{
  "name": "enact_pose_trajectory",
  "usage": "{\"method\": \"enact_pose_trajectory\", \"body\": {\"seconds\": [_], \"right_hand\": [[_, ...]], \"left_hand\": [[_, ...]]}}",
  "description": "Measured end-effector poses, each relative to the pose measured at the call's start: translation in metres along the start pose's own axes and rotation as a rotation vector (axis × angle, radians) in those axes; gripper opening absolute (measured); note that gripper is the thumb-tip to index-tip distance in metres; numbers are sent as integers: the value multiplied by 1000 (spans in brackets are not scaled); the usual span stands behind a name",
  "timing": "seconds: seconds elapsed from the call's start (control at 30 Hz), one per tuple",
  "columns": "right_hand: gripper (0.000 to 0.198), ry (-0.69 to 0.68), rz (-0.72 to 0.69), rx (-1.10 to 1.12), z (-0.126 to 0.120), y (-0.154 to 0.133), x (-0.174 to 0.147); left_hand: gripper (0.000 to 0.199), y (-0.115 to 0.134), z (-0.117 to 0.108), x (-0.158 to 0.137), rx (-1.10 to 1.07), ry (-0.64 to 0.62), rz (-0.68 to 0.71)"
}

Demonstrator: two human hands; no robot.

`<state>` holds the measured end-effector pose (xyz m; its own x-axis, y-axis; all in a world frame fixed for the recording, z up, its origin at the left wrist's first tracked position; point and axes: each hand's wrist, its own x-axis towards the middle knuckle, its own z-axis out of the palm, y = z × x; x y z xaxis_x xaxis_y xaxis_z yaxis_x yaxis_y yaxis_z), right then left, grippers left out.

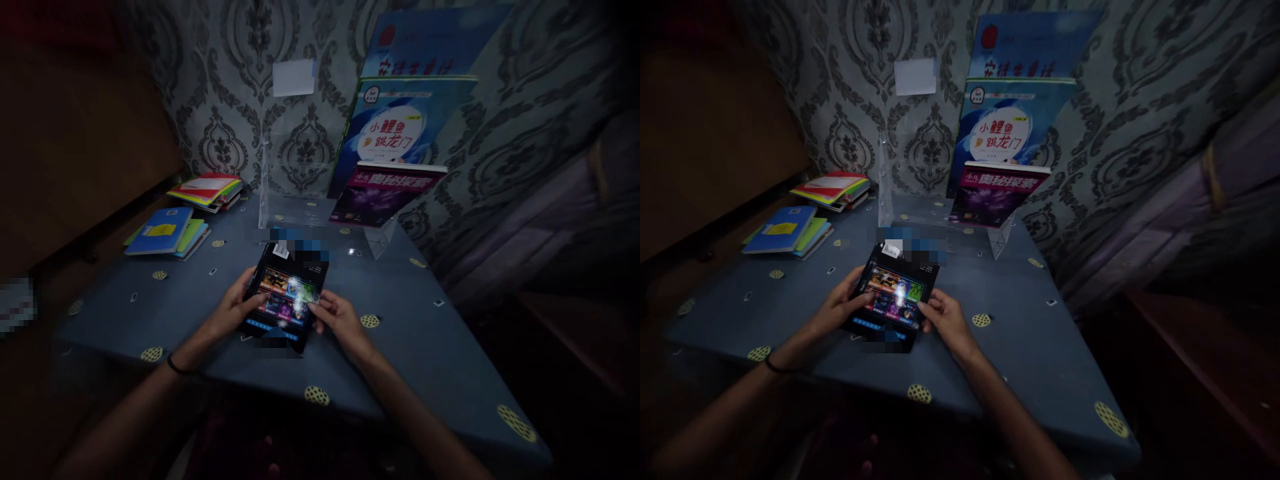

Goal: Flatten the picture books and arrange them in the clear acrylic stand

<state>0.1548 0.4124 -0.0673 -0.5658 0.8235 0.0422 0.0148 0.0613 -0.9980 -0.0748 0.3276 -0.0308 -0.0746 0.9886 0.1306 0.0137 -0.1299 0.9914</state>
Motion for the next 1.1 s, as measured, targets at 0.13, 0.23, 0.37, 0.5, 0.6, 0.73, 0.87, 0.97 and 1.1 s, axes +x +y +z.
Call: {"method": "enact_pose_trajectory", "body": {"seconds": [0.13, 0.23, 0.37, 0.5, 0.6, 0.73, 0.87, 0.97, 1.1], "right_hand": [[28, 120, -188, -98, -3, -28, 1], [19, 186, -386, -296, -6, -36, -3], [31, 67, -543, -596, -10, -16, -8], [42, -81, -537, -756, -14, 12, -12], [47, -88, -515, -880, -18, 14, -12], [52, -56, -453, -947, 0, 0, -2], [62, -221, -461, -825, 47, -10, 20], [61, -365, -460, -817, 76, -13, 40], [58, -377, -377, -877, 83, -9, 56]], "left_hand": [[42, 11, -9, 11, 200, 13, 180], [29, 10, -22, 15, 438, -31, 354], [42, -10, -37, 7, 884, -186, 495], [65, -29, -44, -6, 1190, -338, 364], [69, -32, -47, -11, 1227, -380, 309], [52, -33, -45, -9, 1189, -323, 322], [42, -38, -38, -8, 1168, -229, 356], [46, -39, -34, -10, 1162, -224, 348], [44, -42, -36, -10, 1157, -201, 356]]}}
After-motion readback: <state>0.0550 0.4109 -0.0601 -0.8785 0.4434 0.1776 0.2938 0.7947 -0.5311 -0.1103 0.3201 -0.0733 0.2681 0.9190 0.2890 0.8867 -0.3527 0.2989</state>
